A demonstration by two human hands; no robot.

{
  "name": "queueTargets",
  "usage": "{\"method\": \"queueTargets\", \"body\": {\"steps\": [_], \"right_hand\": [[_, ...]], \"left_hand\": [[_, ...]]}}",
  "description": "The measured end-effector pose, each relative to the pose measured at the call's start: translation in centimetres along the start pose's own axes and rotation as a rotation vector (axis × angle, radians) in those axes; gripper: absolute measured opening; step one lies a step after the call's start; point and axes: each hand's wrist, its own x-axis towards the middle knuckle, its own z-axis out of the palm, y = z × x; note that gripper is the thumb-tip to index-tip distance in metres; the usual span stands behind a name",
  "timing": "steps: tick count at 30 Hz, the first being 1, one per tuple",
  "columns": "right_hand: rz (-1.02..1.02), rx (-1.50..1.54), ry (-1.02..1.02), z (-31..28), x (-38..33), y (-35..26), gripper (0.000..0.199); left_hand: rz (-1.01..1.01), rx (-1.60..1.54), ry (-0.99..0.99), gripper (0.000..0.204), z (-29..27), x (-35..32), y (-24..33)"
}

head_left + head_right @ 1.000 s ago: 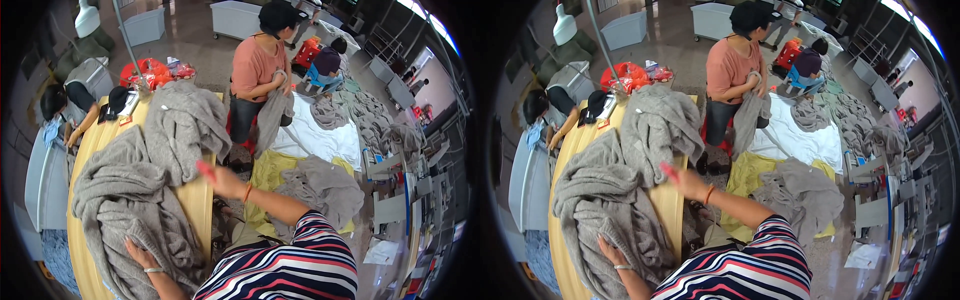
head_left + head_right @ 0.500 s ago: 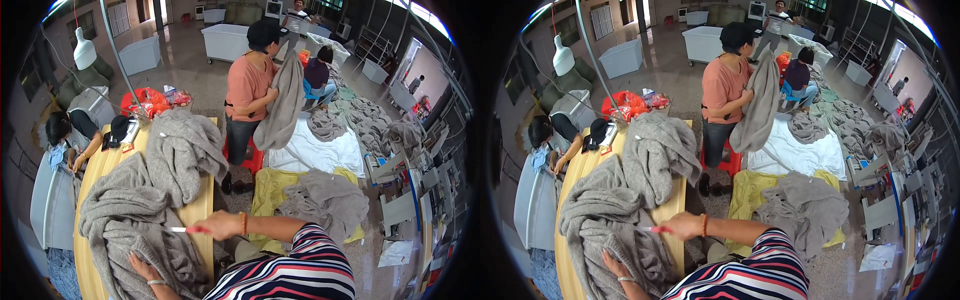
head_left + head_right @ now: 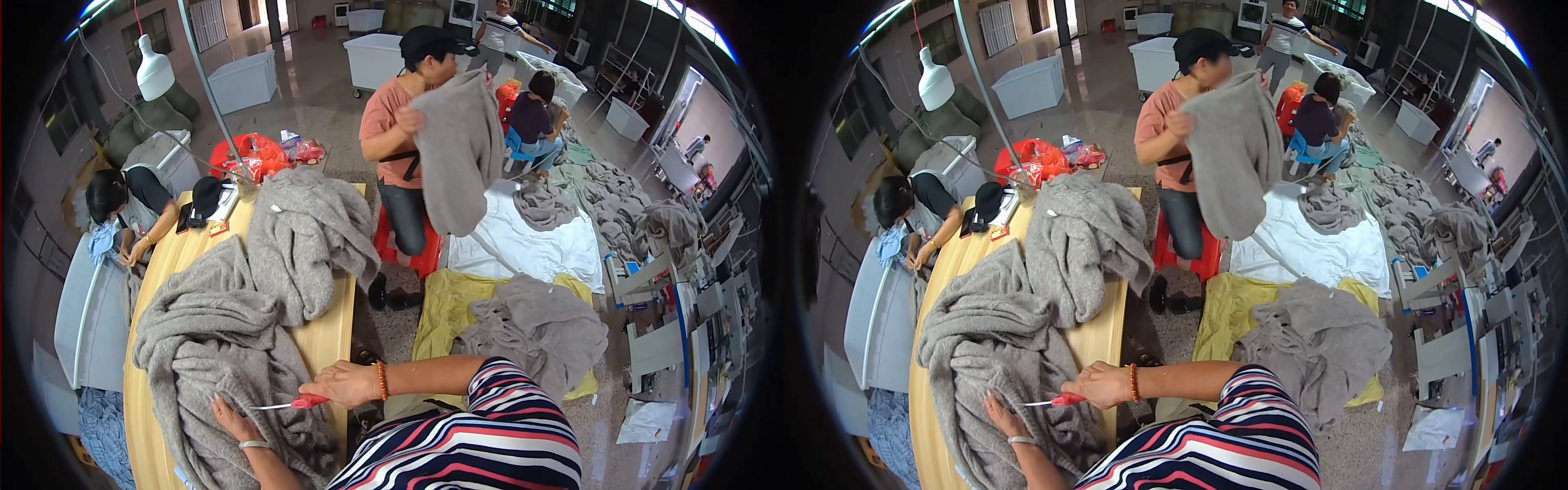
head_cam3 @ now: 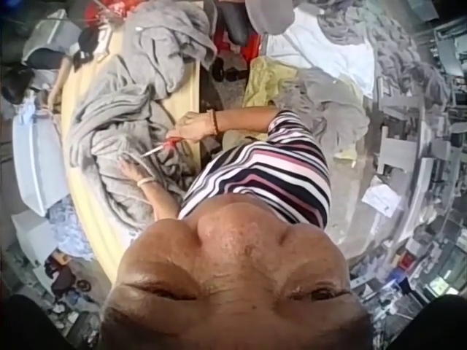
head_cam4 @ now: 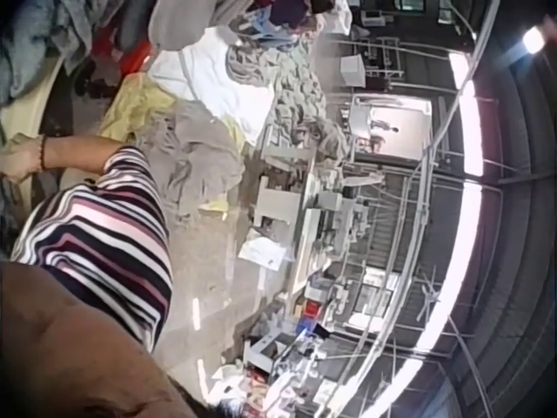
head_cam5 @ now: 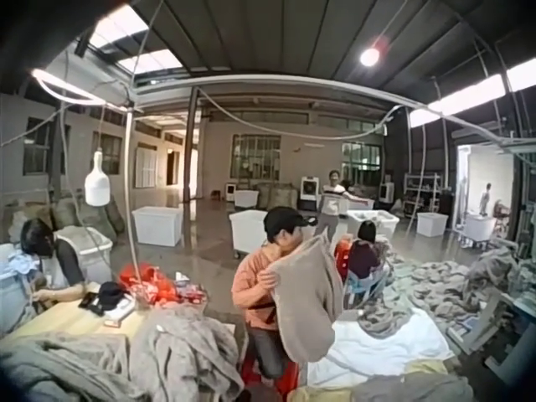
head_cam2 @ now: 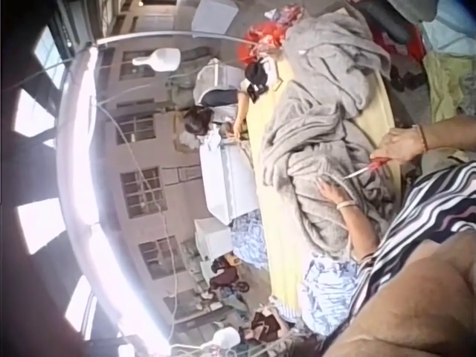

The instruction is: Trimming loose threads from garments using scissors.

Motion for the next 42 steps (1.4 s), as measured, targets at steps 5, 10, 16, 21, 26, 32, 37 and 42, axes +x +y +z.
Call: {"method": "queueTargets", "body": {"steps": [5,10,16,21,26,32,37,42], "right_hand": [[-0.022,0.053,0.180,-0.2,-0.5,-0.4,0.037],[0.004,-0.035,-0.044,-1.2,-0.6,-1.2,0.033],[-0.045,-0.005,-0.102,-1.7,-0.5,-1.6,0.022],[0.078,-0.030,0.028,-2.3,-0.7,-1.3,0.022],[-0.047,0.170,-0.132,-3.5,-0.3,-3.5,0.021],[0.056,0.136,0.278,-5.1,-0.9,-1.4,0.034],[0.127,0.116,0.077,-7.0,-0.6,-0.8,0.042],[0.066,0.112,0.005,-6.2,0.8,-1.5,0.043]], "left_hand": [[0.085,0.012,0.003,0.027,-1.0,0.9,-1.2],[0.030,0.086,0.052,0.035,-0.4,0.6,-0.6],[0.012,0.142,0.127,0.047,1.0,-0.1,0.0],[0.083,0.246,0.040,0.045,0.0,0.9,-1.0],[0.077,0.260,0.191,0.033,-4.8,-0.2,-1.6],[0.348,1.129,-0.295,0.081,5.8,-10.8,9.4],[0.338,1.692,-0.279,0.059,0.9,-17.2,11.3],[0.454,1.457,-0.151,0.031,0.3,-18.7,13.6]]}}
